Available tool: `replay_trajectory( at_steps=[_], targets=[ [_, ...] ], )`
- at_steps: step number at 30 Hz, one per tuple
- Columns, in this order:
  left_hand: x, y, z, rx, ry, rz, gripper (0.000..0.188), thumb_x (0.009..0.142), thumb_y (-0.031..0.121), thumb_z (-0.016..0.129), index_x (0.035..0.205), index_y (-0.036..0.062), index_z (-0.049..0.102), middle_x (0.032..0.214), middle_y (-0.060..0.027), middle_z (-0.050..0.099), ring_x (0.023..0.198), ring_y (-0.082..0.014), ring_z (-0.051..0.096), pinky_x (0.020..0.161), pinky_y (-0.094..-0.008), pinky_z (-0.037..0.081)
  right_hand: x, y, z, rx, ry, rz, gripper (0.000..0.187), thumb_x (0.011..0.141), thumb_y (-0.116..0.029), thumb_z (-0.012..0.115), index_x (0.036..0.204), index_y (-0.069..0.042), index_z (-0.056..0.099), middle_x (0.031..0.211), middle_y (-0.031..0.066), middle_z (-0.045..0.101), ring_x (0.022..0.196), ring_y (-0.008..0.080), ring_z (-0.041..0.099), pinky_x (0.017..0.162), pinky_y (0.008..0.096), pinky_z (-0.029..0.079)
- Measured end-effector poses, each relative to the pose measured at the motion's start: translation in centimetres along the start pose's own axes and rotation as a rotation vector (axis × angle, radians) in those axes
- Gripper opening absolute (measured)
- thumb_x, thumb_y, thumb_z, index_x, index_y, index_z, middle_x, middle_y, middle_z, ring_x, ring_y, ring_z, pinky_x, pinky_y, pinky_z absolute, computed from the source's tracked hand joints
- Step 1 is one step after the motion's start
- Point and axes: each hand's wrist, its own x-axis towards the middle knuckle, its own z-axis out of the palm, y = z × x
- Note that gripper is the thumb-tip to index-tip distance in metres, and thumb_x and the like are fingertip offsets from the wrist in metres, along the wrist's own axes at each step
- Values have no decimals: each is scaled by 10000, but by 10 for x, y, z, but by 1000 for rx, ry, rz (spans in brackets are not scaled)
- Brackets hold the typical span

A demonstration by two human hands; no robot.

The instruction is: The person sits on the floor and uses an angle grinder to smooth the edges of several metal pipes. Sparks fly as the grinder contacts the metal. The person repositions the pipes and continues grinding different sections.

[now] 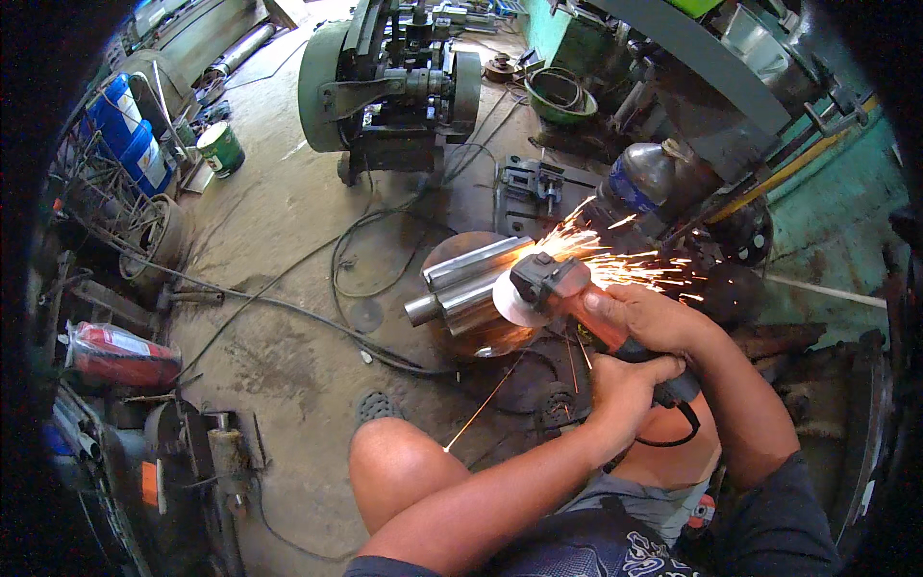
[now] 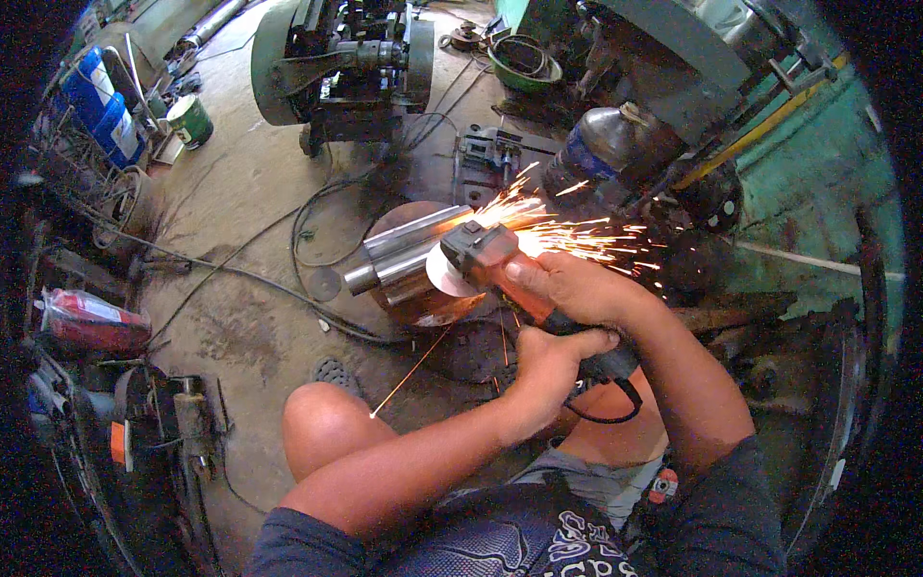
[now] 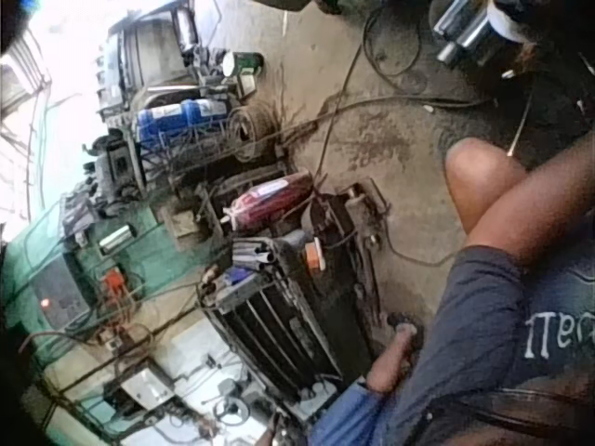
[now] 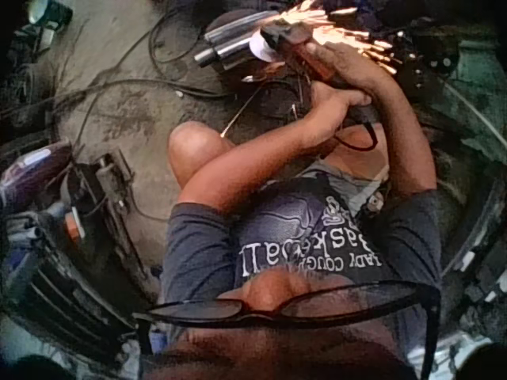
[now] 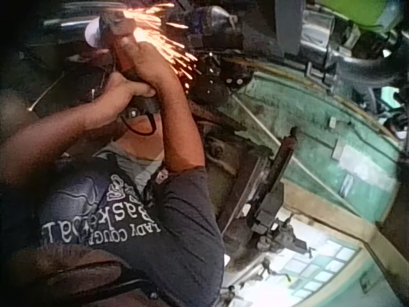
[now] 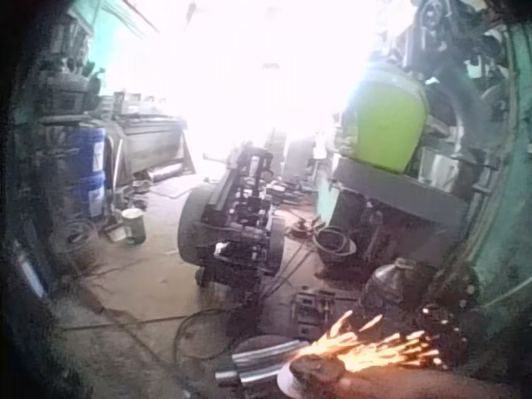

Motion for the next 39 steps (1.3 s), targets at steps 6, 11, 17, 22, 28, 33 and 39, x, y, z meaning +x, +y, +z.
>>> replay_trajectory(
  at_steps=[6,11,17,22,28,33,39],
  targets=[
    [-17,3,-11,-57,74,61,184,795,73,809,888,-73,747,876,-89,755,745,-162,712,686,-327,556,-1,-20,19,183,-105,-140,639,1054,-600,489,1141,10,658,938,108,685,848,178,589,792,381,508],
    [-30,7,-22,-94,77,82,174,822,49,791,953,-55,741,919,-99,757,766,-185,728,687,-341,588,4,-40,32,128,-140,-182,585,1069,-549,499,1186,1,660,980,96,696,880,163,598,808,360,512],
    [-44,17,-32,-48,149,35,192,832,56,787,983,-51,737,937,-104,754,783,-197,732,694,-351,595,13,-58,41,-61,-162,-156,742,1029,-675,440,1151,15,682,1001,166,728,918,256,673,849,414,526],
    [-44,23,-35,-11,187,-66,227,844,80,784,1034,-26,718,933,-104,747,770,-228,732,637,-384,600,15,-55,43,-113,-166,-176,850,998,-763,372,1076,14,710,961,217,732,920,352,700,851,469,535],
    [-37,26,-27,-43,91,-54,229,863,108,774,1051,-9,717,924,-96,742,779,-202,724,644,-384,601,14,-49,30,-90,-120,-196,839,1018,-732,360,1064,34,699,919,244,715,856,361,686,825,474,534],
    [-23,27,-7,-90,-35,-83,196,876,92,757,1043,-6,726,923,-79,747,777,-173,721,680,-349,597,-3,-42,-6,-159,-148,33,755,1047,-660,416,1207,33,669,1036,172,702,931,233,620,869,403,508],
    [2,21,7,-142,-115,-60,177,858,72,765,1011,-12,739,923,-75,753,787,-168,728,714,-328,592,4,-17,-18,-89,-16,-31,848,1018,-743,357,1024,44,674,950,210,694,864,282,621,802,442,499]
  ],
)
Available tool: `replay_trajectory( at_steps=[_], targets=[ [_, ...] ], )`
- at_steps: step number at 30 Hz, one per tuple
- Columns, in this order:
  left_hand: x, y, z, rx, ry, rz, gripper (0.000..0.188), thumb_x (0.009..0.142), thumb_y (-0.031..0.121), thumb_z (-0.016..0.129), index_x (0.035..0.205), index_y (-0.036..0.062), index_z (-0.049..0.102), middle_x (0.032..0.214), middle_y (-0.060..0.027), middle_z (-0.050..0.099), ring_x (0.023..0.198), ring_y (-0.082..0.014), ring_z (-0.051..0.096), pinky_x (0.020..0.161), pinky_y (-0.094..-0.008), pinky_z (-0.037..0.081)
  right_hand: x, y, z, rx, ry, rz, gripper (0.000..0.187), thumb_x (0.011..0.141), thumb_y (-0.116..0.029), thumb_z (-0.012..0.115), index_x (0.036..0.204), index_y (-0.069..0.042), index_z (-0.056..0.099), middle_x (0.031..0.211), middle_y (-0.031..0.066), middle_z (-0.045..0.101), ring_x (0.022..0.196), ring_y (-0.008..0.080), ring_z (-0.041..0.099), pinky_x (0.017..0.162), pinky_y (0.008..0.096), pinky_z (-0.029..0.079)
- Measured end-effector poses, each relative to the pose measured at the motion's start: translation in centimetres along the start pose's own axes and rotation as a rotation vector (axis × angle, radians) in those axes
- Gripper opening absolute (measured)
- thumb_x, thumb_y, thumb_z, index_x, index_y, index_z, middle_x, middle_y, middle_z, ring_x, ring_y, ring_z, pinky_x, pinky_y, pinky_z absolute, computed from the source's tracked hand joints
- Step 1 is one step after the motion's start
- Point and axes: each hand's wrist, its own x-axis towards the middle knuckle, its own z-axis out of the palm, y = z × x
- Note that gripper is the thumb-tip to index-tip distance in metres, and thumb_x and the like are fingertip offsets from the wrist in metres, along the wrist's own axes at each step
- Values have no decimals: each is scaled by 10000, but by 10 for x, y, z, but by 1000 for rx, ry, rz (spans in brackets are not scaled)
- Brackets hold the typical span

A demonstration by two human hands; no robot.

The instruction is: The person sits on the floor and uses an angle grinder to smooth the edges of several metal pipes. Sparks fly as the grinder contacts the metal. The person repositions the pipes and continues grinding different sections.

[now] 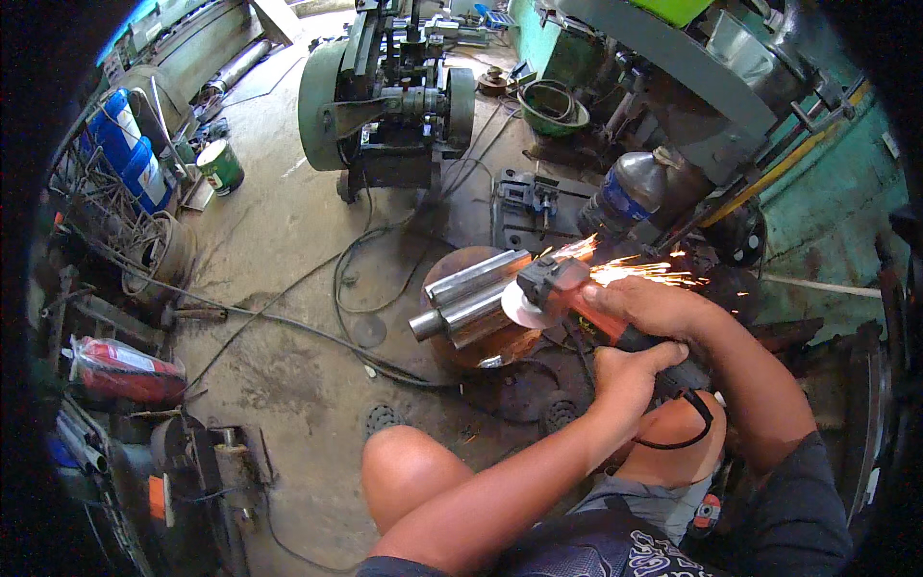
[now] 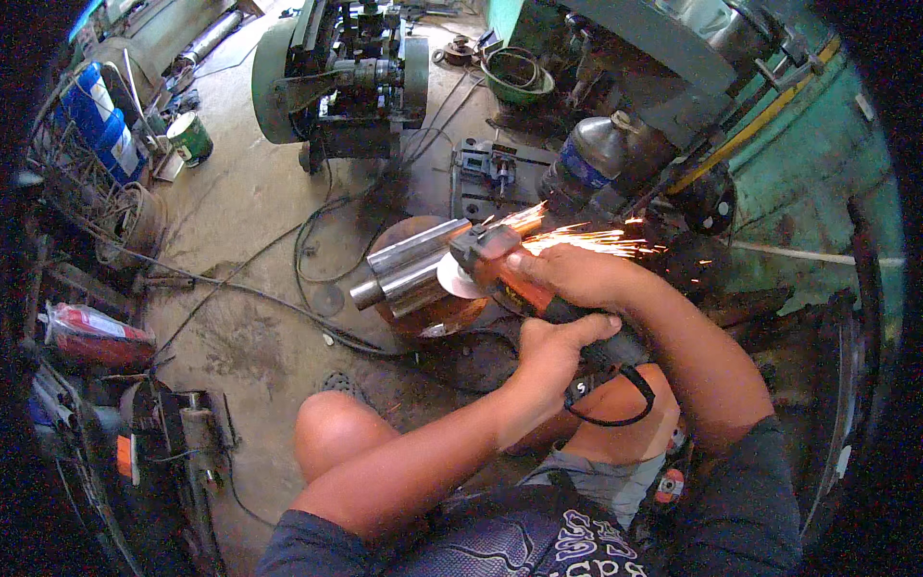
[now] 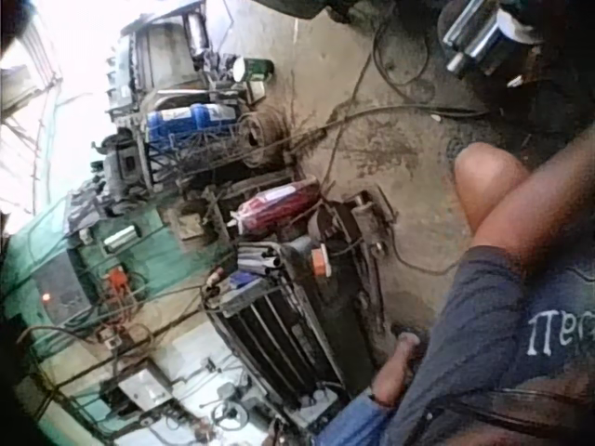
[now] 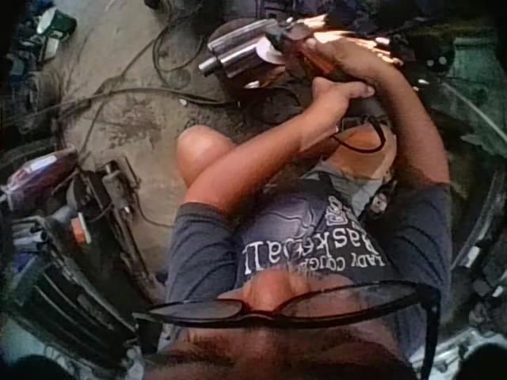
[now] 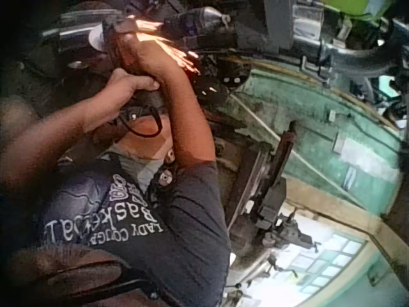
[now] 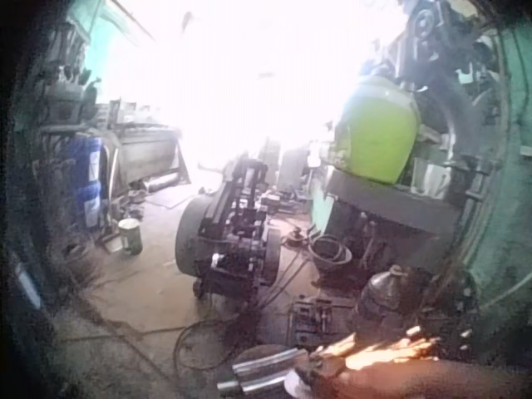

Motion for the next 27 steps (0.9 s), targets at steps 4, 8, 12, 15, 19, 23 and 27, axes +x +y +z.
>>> replay_trajectory(
  at_steps=[4,8,12,15,19,23,27],
  targets=[
    [9,-3,3,11,10,30,183,837,76,784,994,-11,747,911,-75,755,776,-173,725,719,-331,585,4,14,-8,-37,-13,23,836,1034,-728,332,1015,38,666,962,221,702,874,298,621,824,453,492],
    [6,-3,2,52,104,80,225,781,83,829,922,-74,753,873,-89,759,755,-165,716,682,-333,559,5,6,-8,-52,-53,14,803,1039,-706,360,1051,34,673,952,191,700,872,270,611,829,450,489],
    [-7,1,-6,-6,146,63,261,766,114,845,909,-82,751,866,-89,754,737,-168,696,686,-344,548,6,-15,9,90,-59,-87,768,1046,-682,395,1126,26,682,952,145,689,887,224,584,849,410,484],
    [-16,6,-11,36,216,147,282,760,137,852,899,-85,749,846,-84,746,722,-174,681,688,-351,543,8,-30,14,125,-117,-58,760,1048,-676,406,1143,26,682,964,127,685,905,195,572,863,384,486],
    [-30,14,-17,26,240,152,278,769,150,848,883,-82,748,835,-75,740,715,-167,672,692,-357,541,13,-49,20,103,-221,-9,745,1053,-662,411,1172,24,677,999,111,691,928,176,570,897,361,488],
    [-45,25,-22,60,216,156,211,841,114,789,975,-45,754,938,-76,764,791,-158,709,731,-343,557,14,-68,26,32,-236,-81,743,1057,-657,409,1216,23,665,1044,114,700,940,179,577,915,361,491],
    [-49,27,-23,40,234,137,219,834,121,796,968,-47,756,930,-74,763,786,-152,702,726,-336,551,8,-78,24,-2,-222,-76,716,1061,-633,428,1245,19,658,1088,113,700,954,180,581,925,362,488]
  ],
)
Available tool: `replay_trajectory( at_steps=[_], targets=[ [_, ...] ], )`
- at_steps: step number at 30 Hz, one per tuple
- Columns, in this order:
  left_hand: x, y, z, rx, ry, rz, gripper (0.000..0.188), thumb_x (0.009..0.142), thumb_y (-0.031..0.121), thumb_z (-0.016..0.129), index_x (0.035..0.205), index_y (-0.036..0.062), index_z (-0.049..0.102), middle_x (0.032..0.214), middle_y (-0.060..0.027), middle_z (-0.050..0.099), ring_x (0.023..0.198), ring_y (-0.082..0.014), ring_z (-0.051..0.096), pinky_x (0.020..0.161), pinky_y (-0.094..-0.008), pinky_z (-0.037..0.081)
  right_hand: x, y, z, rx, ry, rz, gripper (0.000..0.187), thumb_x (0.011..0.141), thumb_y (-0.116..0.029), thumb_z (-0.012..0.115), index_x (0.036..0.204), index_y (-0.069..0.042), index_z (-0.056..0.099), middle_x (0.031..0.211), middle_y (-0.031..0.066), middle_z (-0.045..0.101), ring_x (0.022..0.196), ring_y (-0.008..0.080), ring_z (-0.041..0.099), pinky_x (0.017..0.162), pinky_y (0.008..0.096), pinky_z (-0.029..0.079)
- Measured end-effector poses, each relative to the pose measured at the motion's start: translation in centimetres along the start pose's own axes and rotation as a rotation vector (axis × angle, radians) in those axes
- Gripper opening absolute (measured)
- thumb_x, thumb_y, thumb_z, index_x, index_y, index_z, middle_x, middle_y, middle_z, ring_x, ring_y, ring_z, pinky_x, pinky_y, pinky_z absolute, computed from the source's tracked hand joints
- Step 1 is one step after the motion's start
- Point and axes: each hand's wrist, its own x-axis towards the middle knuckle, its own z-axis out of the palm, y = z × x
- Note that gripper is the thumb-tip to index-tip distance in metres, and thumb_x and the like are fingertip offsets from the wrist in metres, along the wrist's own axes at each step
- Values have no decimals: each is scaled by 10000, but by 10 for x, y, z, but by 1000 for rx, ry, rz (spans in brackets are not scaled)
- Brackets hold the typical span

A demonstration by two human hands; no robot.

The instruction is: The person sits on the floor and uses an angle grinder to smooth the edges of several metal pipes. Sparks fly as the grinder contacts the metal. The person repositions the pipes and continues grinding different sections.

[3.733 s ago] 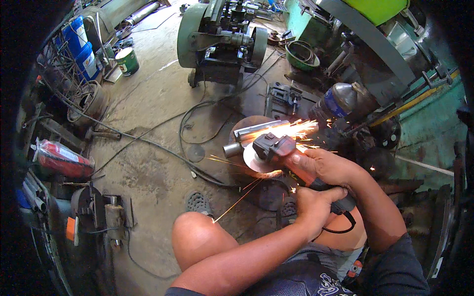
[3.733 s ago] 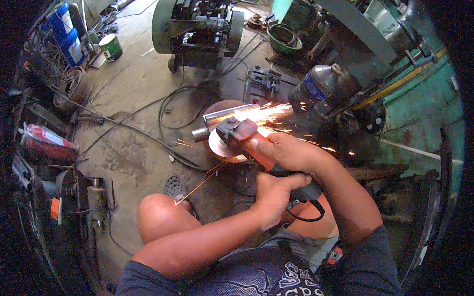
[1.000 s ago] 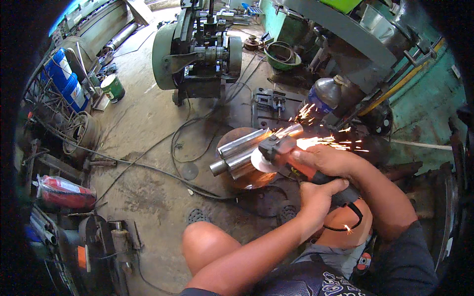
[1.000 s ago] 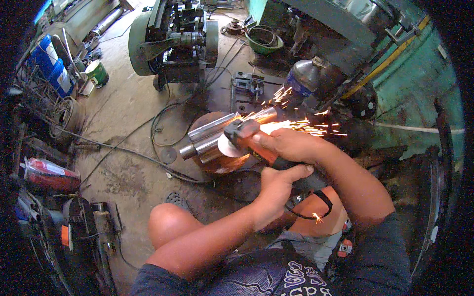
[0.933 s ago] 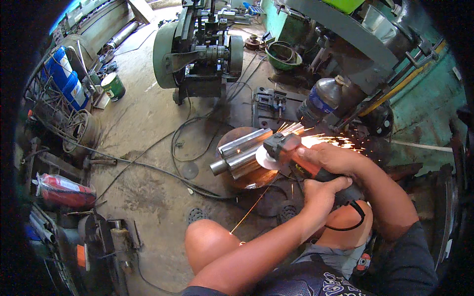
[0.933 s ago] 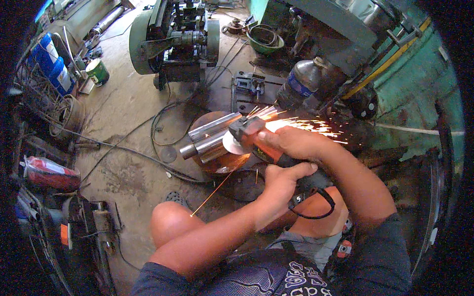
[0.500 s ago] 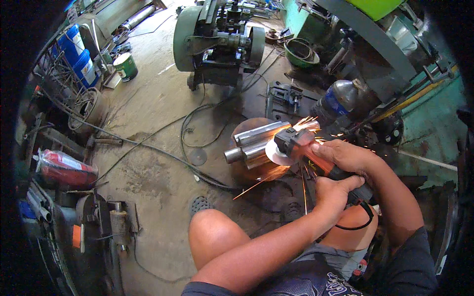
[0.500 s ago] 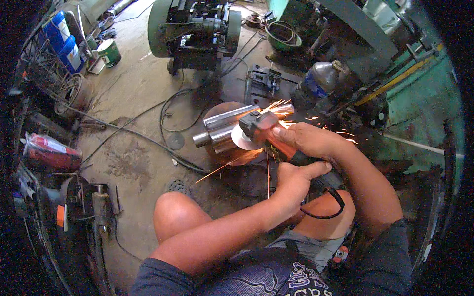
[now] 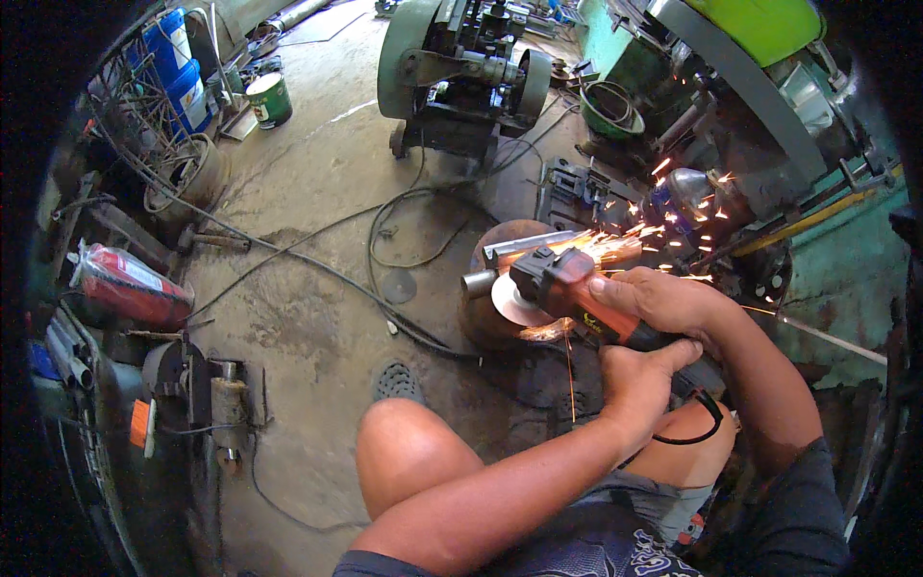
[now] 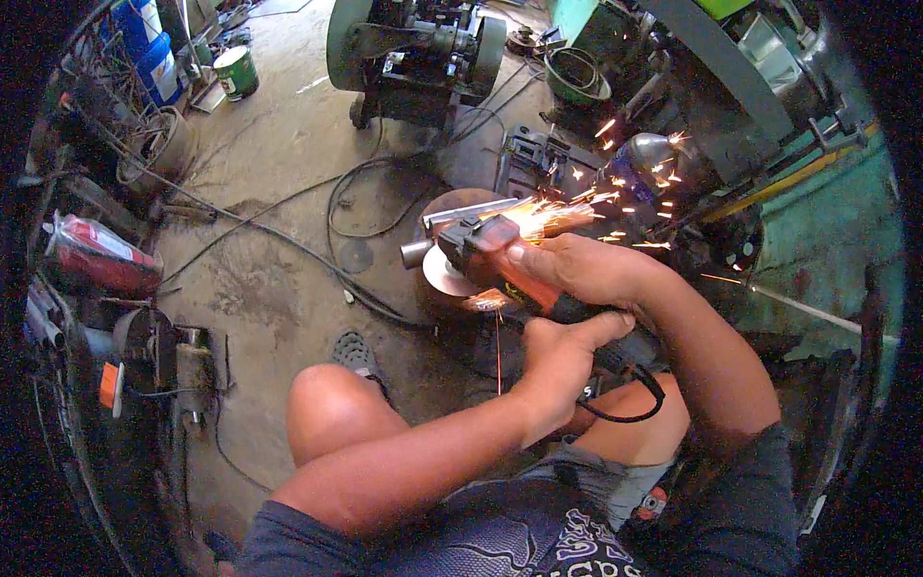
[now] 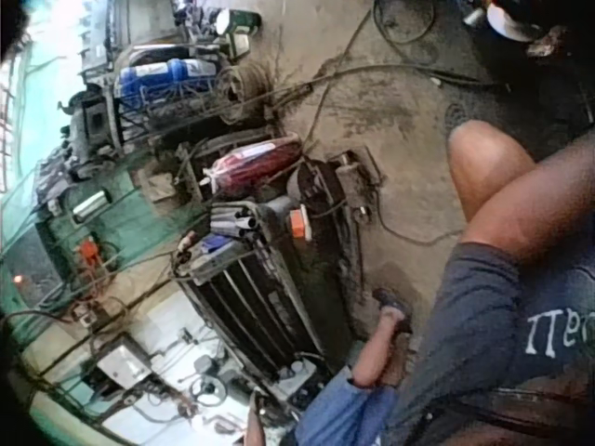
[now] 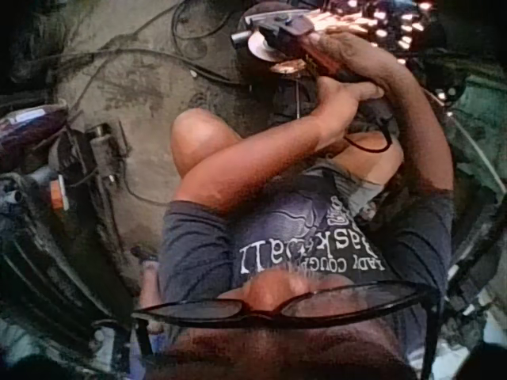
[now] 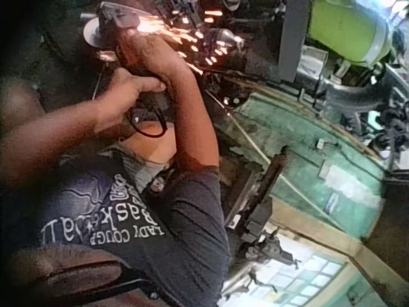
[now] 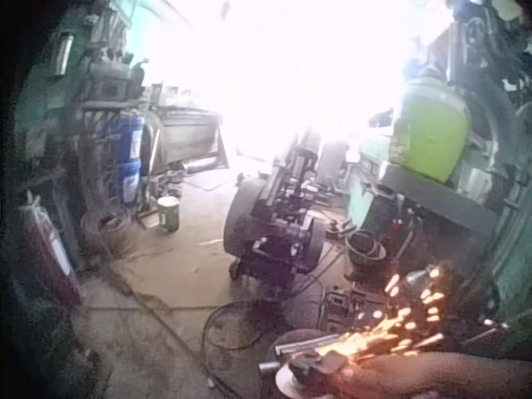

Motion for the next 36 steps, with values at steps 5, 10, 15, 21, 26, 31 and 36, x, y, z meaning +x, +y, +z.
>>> replay_trajectory(
  at_steps=[5,10,15,21,26,31,36],
  targets=[
    [12,-14,7,17,80,74,347,730,210,869,845,-89,738,848,-131,759,749,-202,712,705,-386,549,1,9,0,176,8,125,643,1071,-583,460,1278,-10,665,1110,76,698,975,151,576,929,342,480],
    [32,-29,17,151,72,31,374,704,218,875,813,-104,720,826,-158,752,736,-224,721,700,-391,558,-6,37,-6,215,138,64,559,1073,-512,507,1314,-30,655,1148,22,685,1031,114,573,962,294,460],
    [45,-37,32,26,-40,-11,366,678,212,878,813,-91,725,812,-165,749,682,-211,717,635,-370,563,-16,63,-21,230,154,100,632,1073,-567,467,1343,-20,636,1189,70,681,1050,151,568,977,337,467],
    [49,-38,39,94,-107,-100,311,704,167,852,871,-67,734,838,-123,753,697,-193,717,644,-357,567,-28,81,-24,273,218,172,616,1073,-554,479,1299,-8,653,1154,70,689,1001,146,572,944,335,482],
    [48,-37,37,52,-175,-114,242,761,122,822,928,-35,744,870,-95,755,745,-182,717,703,-340,568,-29,80,-18,388,277,105,462,1044,-459,557,1189,-37,677,1010,47,680,869,119,573,800,303,493],
    [39,-35,35,61,-116,-81,220,776,112,817,925,-28,734,860,-86,746,723,-179,708,684,-332,570,-34,71,-16,414,274,232,421,984,-432,578,1143,-50,657,960,43,657,756,135,604,671,323,515],
    [26,-24,31,-23,-142,-120,199,791,75,801,930,-44,724,860,-94,742,709,-184,712,652,-335,579,-38,65,-14,425,197,235,445,984,-468,589,1079,-36,644,921,52,643,777,126,586,678,325,502]
  ],
)
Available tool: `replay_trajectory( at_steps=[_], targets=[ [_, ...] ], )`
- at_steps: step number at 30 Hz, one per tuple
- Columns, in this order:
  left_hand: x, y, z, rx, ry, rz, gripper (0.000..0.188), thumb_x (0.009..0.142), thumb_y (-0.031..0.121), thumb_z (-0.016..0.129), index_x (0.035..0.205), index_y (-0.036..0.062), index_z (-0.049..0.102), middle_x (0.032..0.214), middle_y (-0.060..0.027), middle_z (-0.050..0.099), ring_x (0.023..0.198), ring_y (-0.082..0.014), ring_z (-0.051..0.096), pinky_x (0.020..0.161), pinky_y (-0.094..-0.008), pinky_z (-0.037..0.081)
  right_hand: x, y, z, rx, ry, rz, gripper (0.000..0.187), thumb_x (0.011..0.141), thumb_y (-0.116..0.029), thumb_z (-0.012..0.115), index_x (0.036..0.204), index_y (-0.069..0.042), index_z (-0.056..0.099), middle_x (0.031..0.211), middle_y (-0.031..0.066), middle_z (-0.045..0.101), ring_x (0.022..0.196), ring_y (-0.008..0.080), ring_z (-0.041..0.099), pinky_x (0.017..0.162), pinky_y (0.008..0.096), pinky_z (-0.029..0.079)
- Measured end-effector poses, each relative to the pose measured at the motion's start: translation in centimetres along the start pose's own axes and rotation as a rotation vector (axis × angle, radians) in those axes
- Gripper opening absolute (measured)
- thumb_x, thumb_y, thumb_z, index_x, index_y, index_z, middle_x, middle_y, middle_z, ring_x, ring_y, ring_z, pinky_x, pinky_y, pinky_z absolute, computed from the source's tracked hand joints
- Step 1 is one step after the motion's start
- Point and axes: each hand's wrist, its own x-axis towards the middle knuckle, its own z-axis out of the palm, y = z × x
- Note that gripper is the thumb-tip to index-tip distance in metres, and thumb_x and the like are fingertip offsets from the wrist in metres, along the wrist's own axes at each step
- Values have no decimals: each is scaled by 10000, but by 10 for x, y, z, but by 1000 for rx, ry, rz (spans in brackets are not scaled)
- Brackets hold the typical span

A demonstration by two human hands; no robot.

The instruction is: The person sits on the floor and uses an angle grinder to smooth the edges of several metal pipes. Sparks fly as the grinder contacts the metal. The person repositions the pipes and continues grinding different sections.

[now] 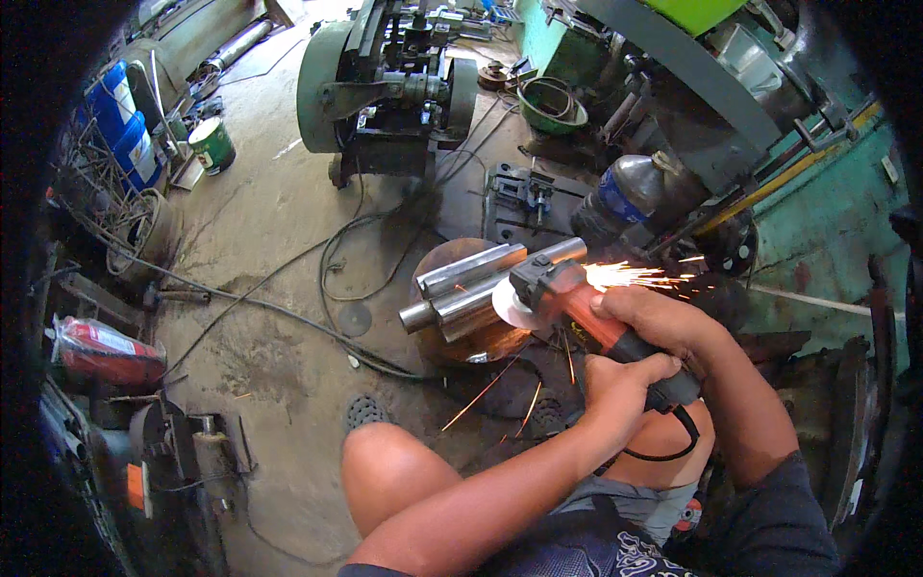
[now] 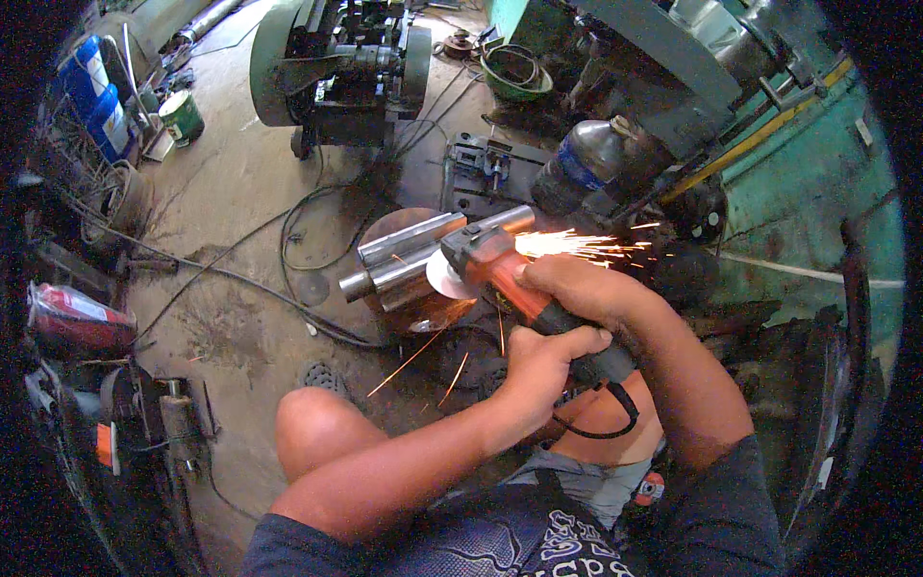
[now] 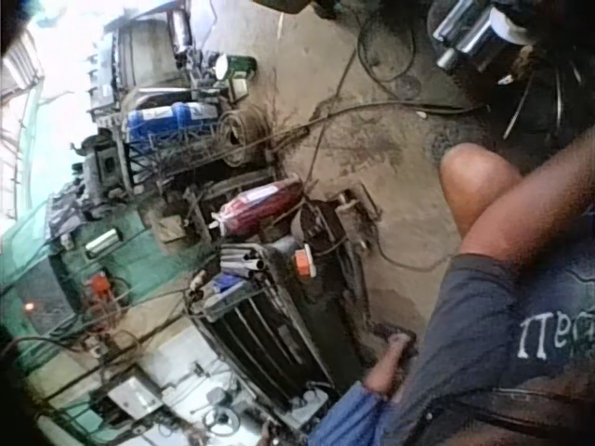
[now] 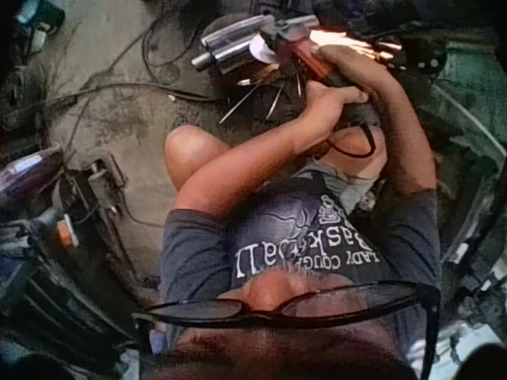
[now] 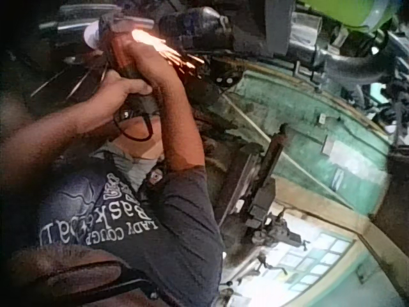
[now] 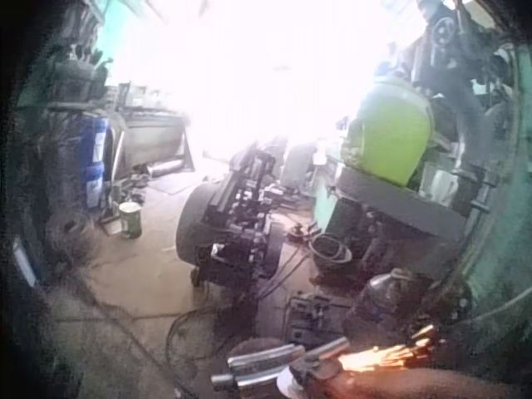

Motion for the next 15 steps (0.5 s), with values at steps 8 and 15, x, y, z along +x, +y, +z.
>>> replay_trajectory(
  at_steps=[8,15],
  targets=[
    [-3,4,1,-71,-53,-30,176,779,12,786,917,-75,721,836,-116,735,664,-195,711,599,-335,584,1,16,1,-68,30,-120,461,1048,-453,534,1031,-10,659,869,60,643,778,137,567,698,342,493],
    [12,-8,1,60,-72,12,200,820,88,779,965,-40,729,870,-89,743,731,-180,717,663,-321,574,13,35,-9,-156,94,-162,576,1044,-508,453,907,11,662,758,112,644,709,211,565,690,426,490]
  ],
)
